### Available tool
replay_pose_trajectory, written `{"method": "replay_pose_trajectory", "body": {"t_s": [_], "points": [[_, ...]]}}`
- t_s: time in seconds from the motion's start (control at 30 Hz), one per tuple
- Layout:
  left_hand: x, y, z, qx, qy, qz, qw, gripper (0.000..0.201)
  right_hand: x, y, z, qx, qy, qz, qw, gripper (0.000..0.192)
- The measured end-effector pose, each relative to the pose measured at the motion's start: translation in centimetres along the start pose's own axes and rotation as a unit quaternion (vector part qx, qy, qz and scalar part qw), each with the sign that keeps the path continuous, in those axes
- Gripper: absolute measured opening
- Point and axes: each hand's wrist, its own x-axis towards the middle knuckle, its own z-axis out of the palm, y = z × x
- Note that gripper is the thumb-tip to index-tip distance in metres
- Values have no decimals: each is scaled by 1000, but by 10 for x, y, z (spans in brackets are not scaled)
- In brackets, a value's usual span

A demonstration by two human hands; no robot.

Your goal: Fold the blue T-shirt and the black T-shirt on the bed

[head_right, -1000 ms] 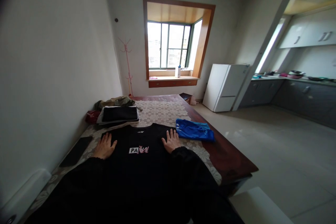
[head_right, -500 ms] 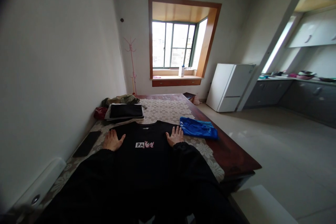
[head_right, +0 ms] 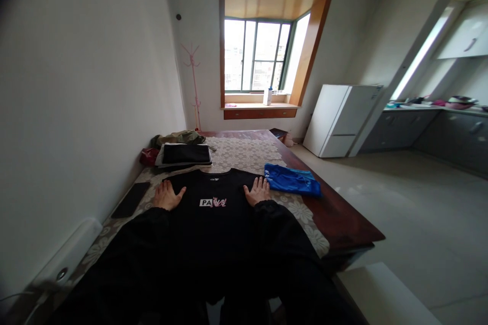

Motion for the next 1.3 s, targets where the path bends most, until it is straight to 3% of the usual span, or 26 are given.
{"method": "replay_pose_trajectory", "body": {"t_s": [0.43, 0.6, 0.7, 0.8, 0.9, 1.0, 1.1, 1.17, 1.2, 1.23, 1.3], "points": [[0, -3, 5, -5, 4, 12, 1000, 91, -1, -1, -2, 8, -13, -3, 1000, 86], [-2, 3, -11, -6, 0, 29, 1000, 79, -8, -6, -24, 27, -28, -20, 999, 82], [-11, 2, -24, -7, -13, 48, 999, 68, -17, 7, -45, 45, -53, -71, 995, 67], [-38, -7, -32, -19, -39, 79, 996, 65, -49, 35, -54, 56, -69, -123, 988, 59], [-76, -21, -34, -36, -70, 105, 991, 70, -98, 62, -49, 51, -78, -159, 983, 57], [-102, -30, -40, -57, -62, 127, 988, 67, -139, 79, -42, 58, -15, -174, 983, 63], [-123, -32, -56, -85, -42, 131, 987, 60, -170, 95, -36, 166, 57, -197, 965, 57], [-150, -40, -62, -123, -10, 116, 985, 56, -197, 110, -20, 285, 144, -150, 936, 51], [-170, -47, -61, -151, 19, 97, 984, 56, -214, 118, -6, 341, 197, -89, 915, 49], [-194, -57, -55, -242, 89, 52, 965, 53, -232, 126, 12, 388, 245, -11, 888, 47], [-248, -84, -32, -380, 198, -71, 901, 45, -270, 139, 53, 446, 268, 158, 839, 47]]}}
